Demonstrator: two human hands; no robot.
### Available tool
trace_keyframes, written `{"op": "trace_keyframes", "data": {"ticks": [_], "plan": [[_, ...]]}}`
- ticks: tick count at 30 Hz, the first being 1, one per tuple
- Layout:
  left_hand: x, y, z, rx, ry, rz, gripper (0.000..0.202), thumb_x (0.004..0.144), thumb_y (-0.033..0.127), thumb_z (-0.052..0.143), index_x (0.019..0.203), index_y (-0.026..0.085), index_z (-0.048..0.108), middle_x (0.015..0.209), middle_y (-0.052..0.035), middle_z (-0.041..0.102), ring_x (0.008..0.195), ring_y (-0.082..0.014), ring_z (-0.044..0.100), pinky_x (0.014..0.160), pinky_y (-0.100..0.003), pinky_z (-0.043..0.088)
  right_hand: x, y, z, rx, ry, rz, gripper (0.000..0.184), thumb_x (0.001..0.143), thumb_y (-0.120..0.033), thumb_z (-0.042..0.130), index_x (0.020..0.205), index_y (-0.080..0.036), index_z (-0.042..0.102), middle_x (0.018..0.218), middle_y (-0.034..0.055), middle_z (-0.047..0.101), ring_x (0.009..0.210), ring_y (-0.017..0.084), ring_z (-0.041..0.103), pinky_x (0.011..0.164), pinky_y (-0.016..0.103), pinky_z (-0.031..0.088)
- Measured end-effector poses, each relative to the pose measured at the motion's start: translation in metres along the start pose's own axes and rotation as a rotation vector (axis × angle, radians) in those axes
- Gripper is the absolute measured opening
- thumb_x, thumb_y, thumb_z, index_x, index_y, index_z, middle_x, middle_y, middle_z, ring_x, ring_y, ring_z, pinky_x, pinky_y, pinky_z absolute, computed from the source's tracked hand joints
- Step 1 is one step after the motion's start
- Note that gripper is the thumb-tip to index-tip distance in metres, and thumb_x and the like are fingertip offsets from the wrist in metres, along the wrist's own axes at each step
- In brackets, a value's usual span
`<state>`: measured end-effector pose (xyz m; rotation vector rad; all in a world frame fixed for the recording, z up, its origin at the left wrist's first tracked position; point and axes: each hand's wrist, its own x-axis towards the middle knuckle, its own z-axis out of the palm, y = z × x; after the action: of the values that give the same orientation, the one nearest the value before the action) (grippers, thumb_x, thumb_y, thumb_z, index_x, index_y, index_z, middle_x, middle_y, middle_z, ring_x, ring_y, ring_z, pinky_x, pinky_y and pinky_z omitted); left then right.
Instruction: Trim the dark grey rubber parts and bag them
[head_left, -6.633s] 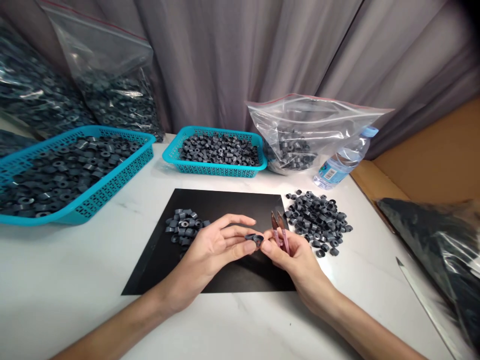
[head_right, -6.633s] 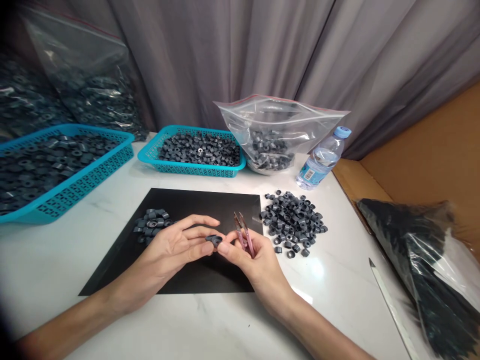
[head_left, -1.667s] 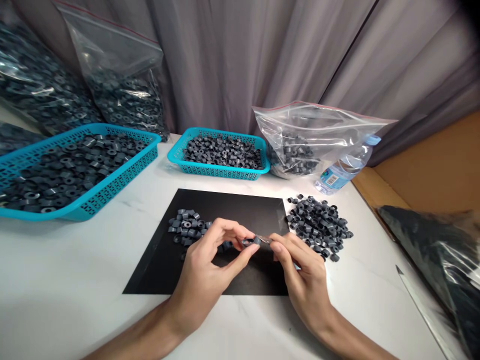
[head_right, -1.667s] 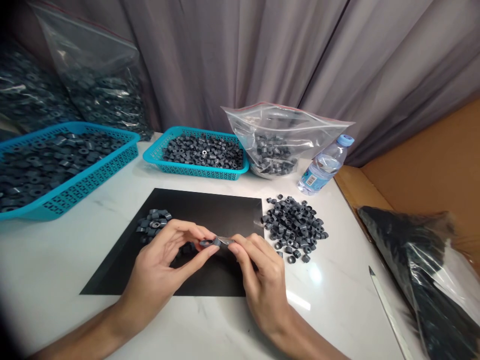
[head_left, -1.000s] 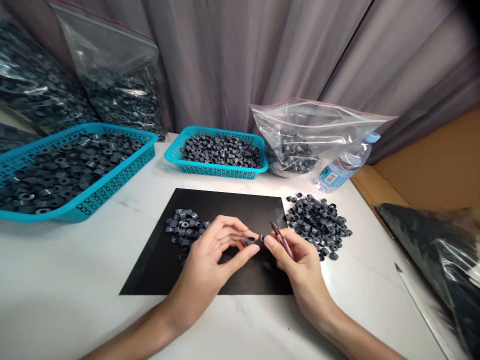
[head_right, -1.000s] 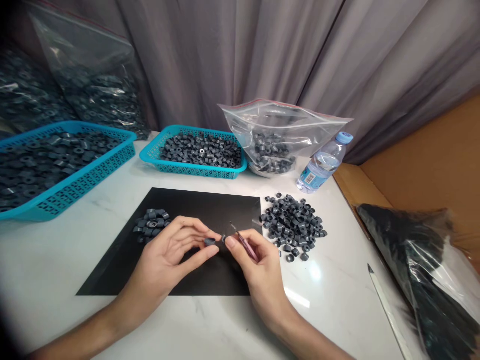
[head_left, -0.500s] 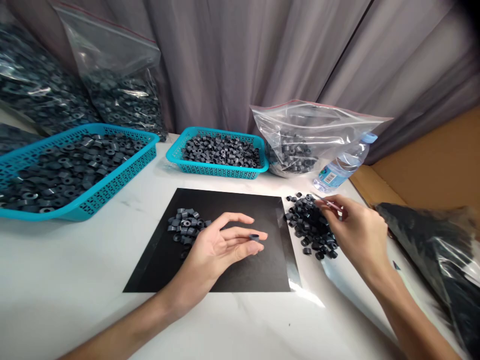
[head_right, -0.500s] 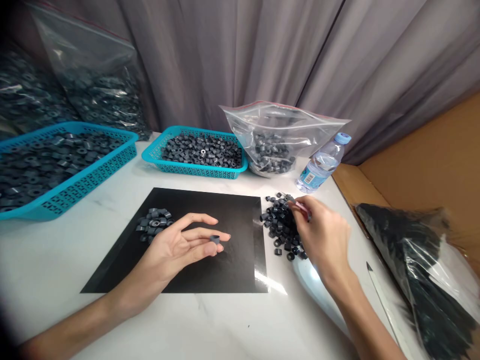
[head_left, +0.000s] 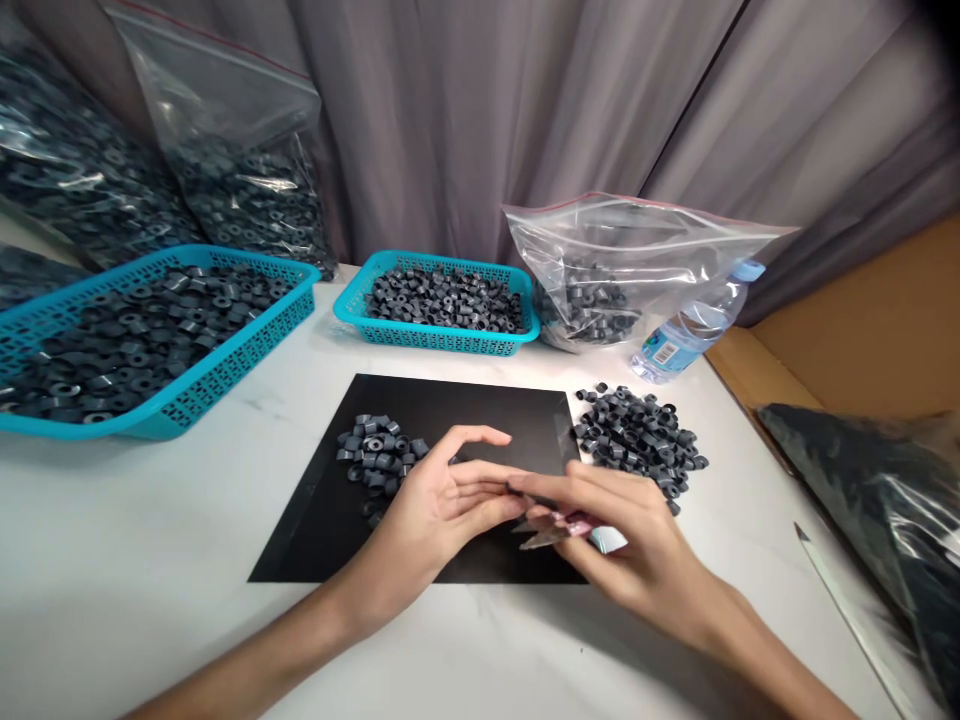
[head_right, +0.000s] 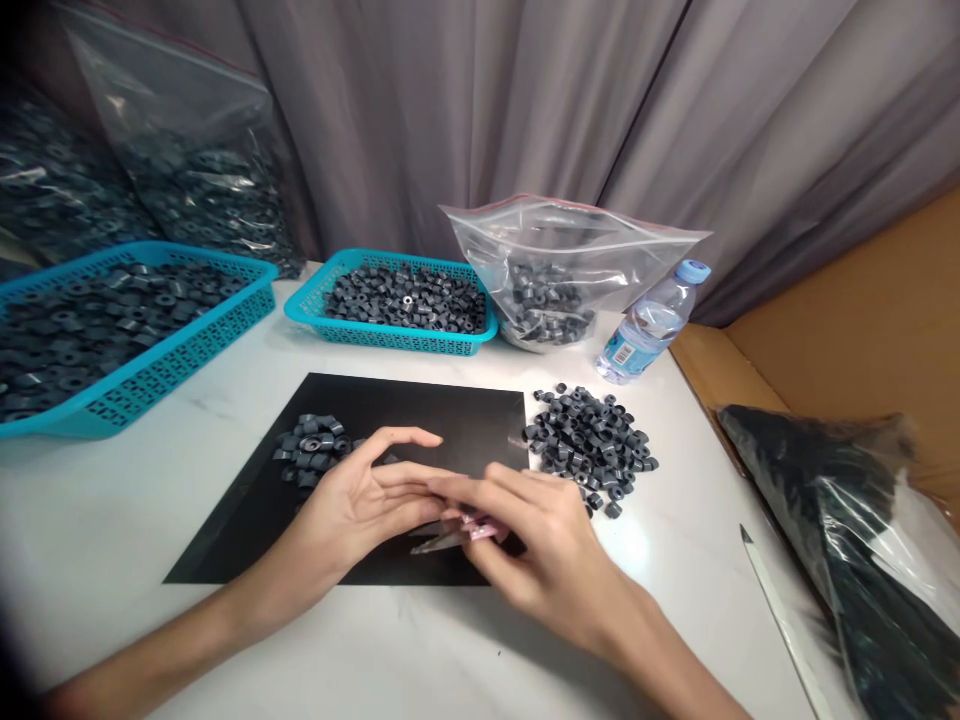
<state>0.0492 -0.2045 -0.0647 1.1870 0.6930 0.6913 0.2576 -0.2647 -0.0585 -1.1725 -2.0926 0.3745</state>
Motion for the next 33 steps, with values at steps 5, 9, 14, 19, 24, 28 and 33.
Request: {"op": "trace_keyframes", "data": {"ticks": [5,9,14,19,24,28,33], "plan": [[0.001,-0.002,0.000,0.056,0.051,0.001,0.032,0.089,0.026,0.074,0.114,0.026,0.053,0.106,-0.0028,0.080,0.099,-0.0174,0.077,0.095,-0.028,0.058,-0.002,0.010,0.000,0.048,-0.005,0.126,0.027,0.097,-0.014,0.051,0.114,-0.020,0.071,0.077,0.0016,0.066,0.060,0.014,0.057,0.056,0.026,0.045],[0.001,-0.003,-0.001,0.083,0.076,-0.005,0.035,0.088,0.024,0.075,0.115,0.027,0.053,0.106,-0.0022,0.080,0.102,-0.0176,0.076,0.098,-0.030,0.057,-0.004,0.014,-0.002,0.145,0.085,0.239,0.023,0.098,-0.020,0.052,0.111,-0.019,0.072,0.092,0.0062,0.072,0.068,0.015,0.065,0.055,0.023,0.049],[-0.001,-0.004,-0.003,0.102,0.043,0.018,0.037,0.090,0.029,0.072,0.120,0.026,0.051,0.111,-0.0050,0.078,0.103,-0.0212,0.076,0.101,-0.036,0.057,-0.004,0.007,0.006,0.291,-0.088,0.287,0.026,0.102,-0.030,0.053,0.121,-0.023,0.070,0.085,0.0024,0.069,0.061,0.013,0.055,0.052,0.023,0.041],[0.000,-0.012,-0.003,0.238,0.086,0.036,0.033,0.091,0.032,0.070,0.117,0.027,0.052,0.113,-0.0021,0.078,0.110,-0.0209,0.073,0.103,-0.035,0.055,-0.002,0.012,0.014,0.256,-0.112,0.397,0.019,0.100,-0.031,0.054,0.110,-0.022,0.068,0.062,-0.0051,0.047,0.052,0.012,0.035,0.052,0.025,0.029],[0.000,-0.015,-0.003,0.304,0.079,0.012,0.034,0.091,0.034,0.070,0.120,0.030,0.052,0.113,0.0001,0.078,0.111,-0.0198,0.072,0.103,-0.034,0.054,0.001,0.017,0.012,0.279,0.002,0.479,0.022,0.102,-0.038,0.054,0.094,-0.020,0.065,0.067,-0.0038,0.049,0.056,0.012,0.036,0.054,0.025,0.028],[-0.001,-0.013,-0.003,0.299,0.062,-0.001,0.037,0.091,0.034,0.070,0.123,0.031,0.051,0.117,0.0009,0.077,0.109,-0.0183,0.073,0.101,-0.031,0.055,0.003,0.011,0.013,0.467,-0.001,0.488,0.026,0.101,-0.043,0.057,0.092,-0.020,0.066,0.075,-0.0019,0.054,0.063,0.013,0.040,0.057,0.024,0.031],[-0.002,-0.013,-0.001,0.337,0.077,0.045,0.033,0.092,0.033,0.068,0.121,0.031,0.052,0.115,0.0011,0.078,0.111,-0.0179,0.073,0.099,-0.030,0.056,0.005,0.009,0.018,0.561,-0.038,0.504,0.026,0.099,-0.042,0.061,0.092,-0.019,0.070,0.074,-0.0019,0.056,0.064,0.012,0.042,0.058,0.024,0.032]]}}
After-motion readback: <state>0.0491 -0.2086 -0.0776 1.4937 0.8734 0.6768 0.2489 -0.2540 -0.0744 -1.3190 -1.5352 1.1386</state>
